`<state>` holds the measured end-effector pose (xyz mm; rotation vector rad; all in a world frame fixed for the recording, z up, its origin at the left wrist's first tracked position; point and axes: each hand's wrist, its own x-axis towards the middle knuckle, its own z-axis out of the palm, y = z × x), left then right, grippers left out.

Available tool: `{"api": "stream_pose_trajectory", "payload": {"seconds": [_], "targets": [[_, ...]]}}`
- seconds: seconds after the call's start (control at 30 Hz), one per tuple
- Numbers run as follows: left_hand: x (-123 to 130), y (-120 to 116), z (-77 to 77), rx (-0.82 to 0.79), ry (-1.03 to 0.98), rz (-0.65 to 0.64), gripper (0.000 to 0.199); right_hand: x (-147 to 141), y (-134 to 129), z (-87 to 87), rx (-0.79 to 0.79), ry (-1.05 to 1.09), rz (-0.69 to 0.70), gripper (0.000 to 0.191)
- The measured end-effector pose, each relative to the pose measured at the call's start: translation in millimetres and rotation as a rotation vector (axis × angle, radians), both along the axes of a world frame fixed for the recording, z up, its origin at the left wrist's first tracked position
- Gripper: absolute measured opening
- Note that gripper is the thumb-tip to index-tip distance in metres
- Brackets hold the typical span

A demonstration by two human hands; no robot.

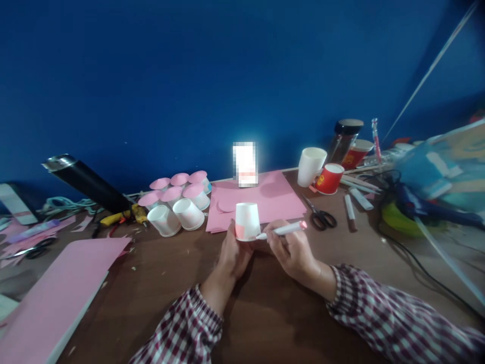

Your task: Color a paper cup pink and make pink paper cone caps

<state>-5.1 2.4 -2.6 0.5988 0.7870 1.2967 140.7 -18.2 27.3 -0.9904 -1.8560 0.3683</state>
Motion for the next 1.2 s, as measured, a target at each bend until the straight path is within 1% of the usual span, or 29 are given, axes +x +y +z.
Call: {"api": "stream_pose_trajectory", "payload": {"seconds": [0.13,0.23,0.3,0.43,0.6,0.77,0.9,1.03,1.2], "targets": [[-0.1,0.5,1.6,-0.020,-0.010,-0.041,0.025,0.0,0.1,-0.5,0.036,0.010,-0.025,0.016],[0.5,-0.1,3.9,-0.049,-0.009,-0.052,0.028,0.6,1.4,-1.2,0.047,0.011,-0.056,0.015],[0.9,-0.8,4.9,-0.039,-0.012,-0.046,0.029,0.8,2.2,-1.5,0.049,0.015,-0.068,0.015],[0.9,-0.9,4.3,-0.008,-0.011,-0.035,0.025,0.6,2.2,-1.4,0.041,0.031,-0.058,0.015],[-0.2,1.1,1.8,-0.042,-0.029,-0.019,0.024,0.5,1.9,-1.3,0.007,0.004,-0.049,0.017],[-0.4,1.3,3.5,-0.064,-0.050,-0.017,0.026,1.2,2.6,-2.2,-0.014,0.003,-0.035,0.018],[-0.1,0.1,4.8,-0.032,0.003,-0.025,0.020,0.4,1.6,-0.9,-0.011,0.011,-0.039,0.017],[-0.4,-1.2,3.1,0.024,0.076,-0.014,0.019,-0.4,1.2,1.3,0.014,0.016,-0.051,0.016],[-1.3,-0.2,0.4,0.018,-0.005,-0.029,0.018,0.7,2.9,1.2,0.022,0.023,-0.075,0.017]]}}
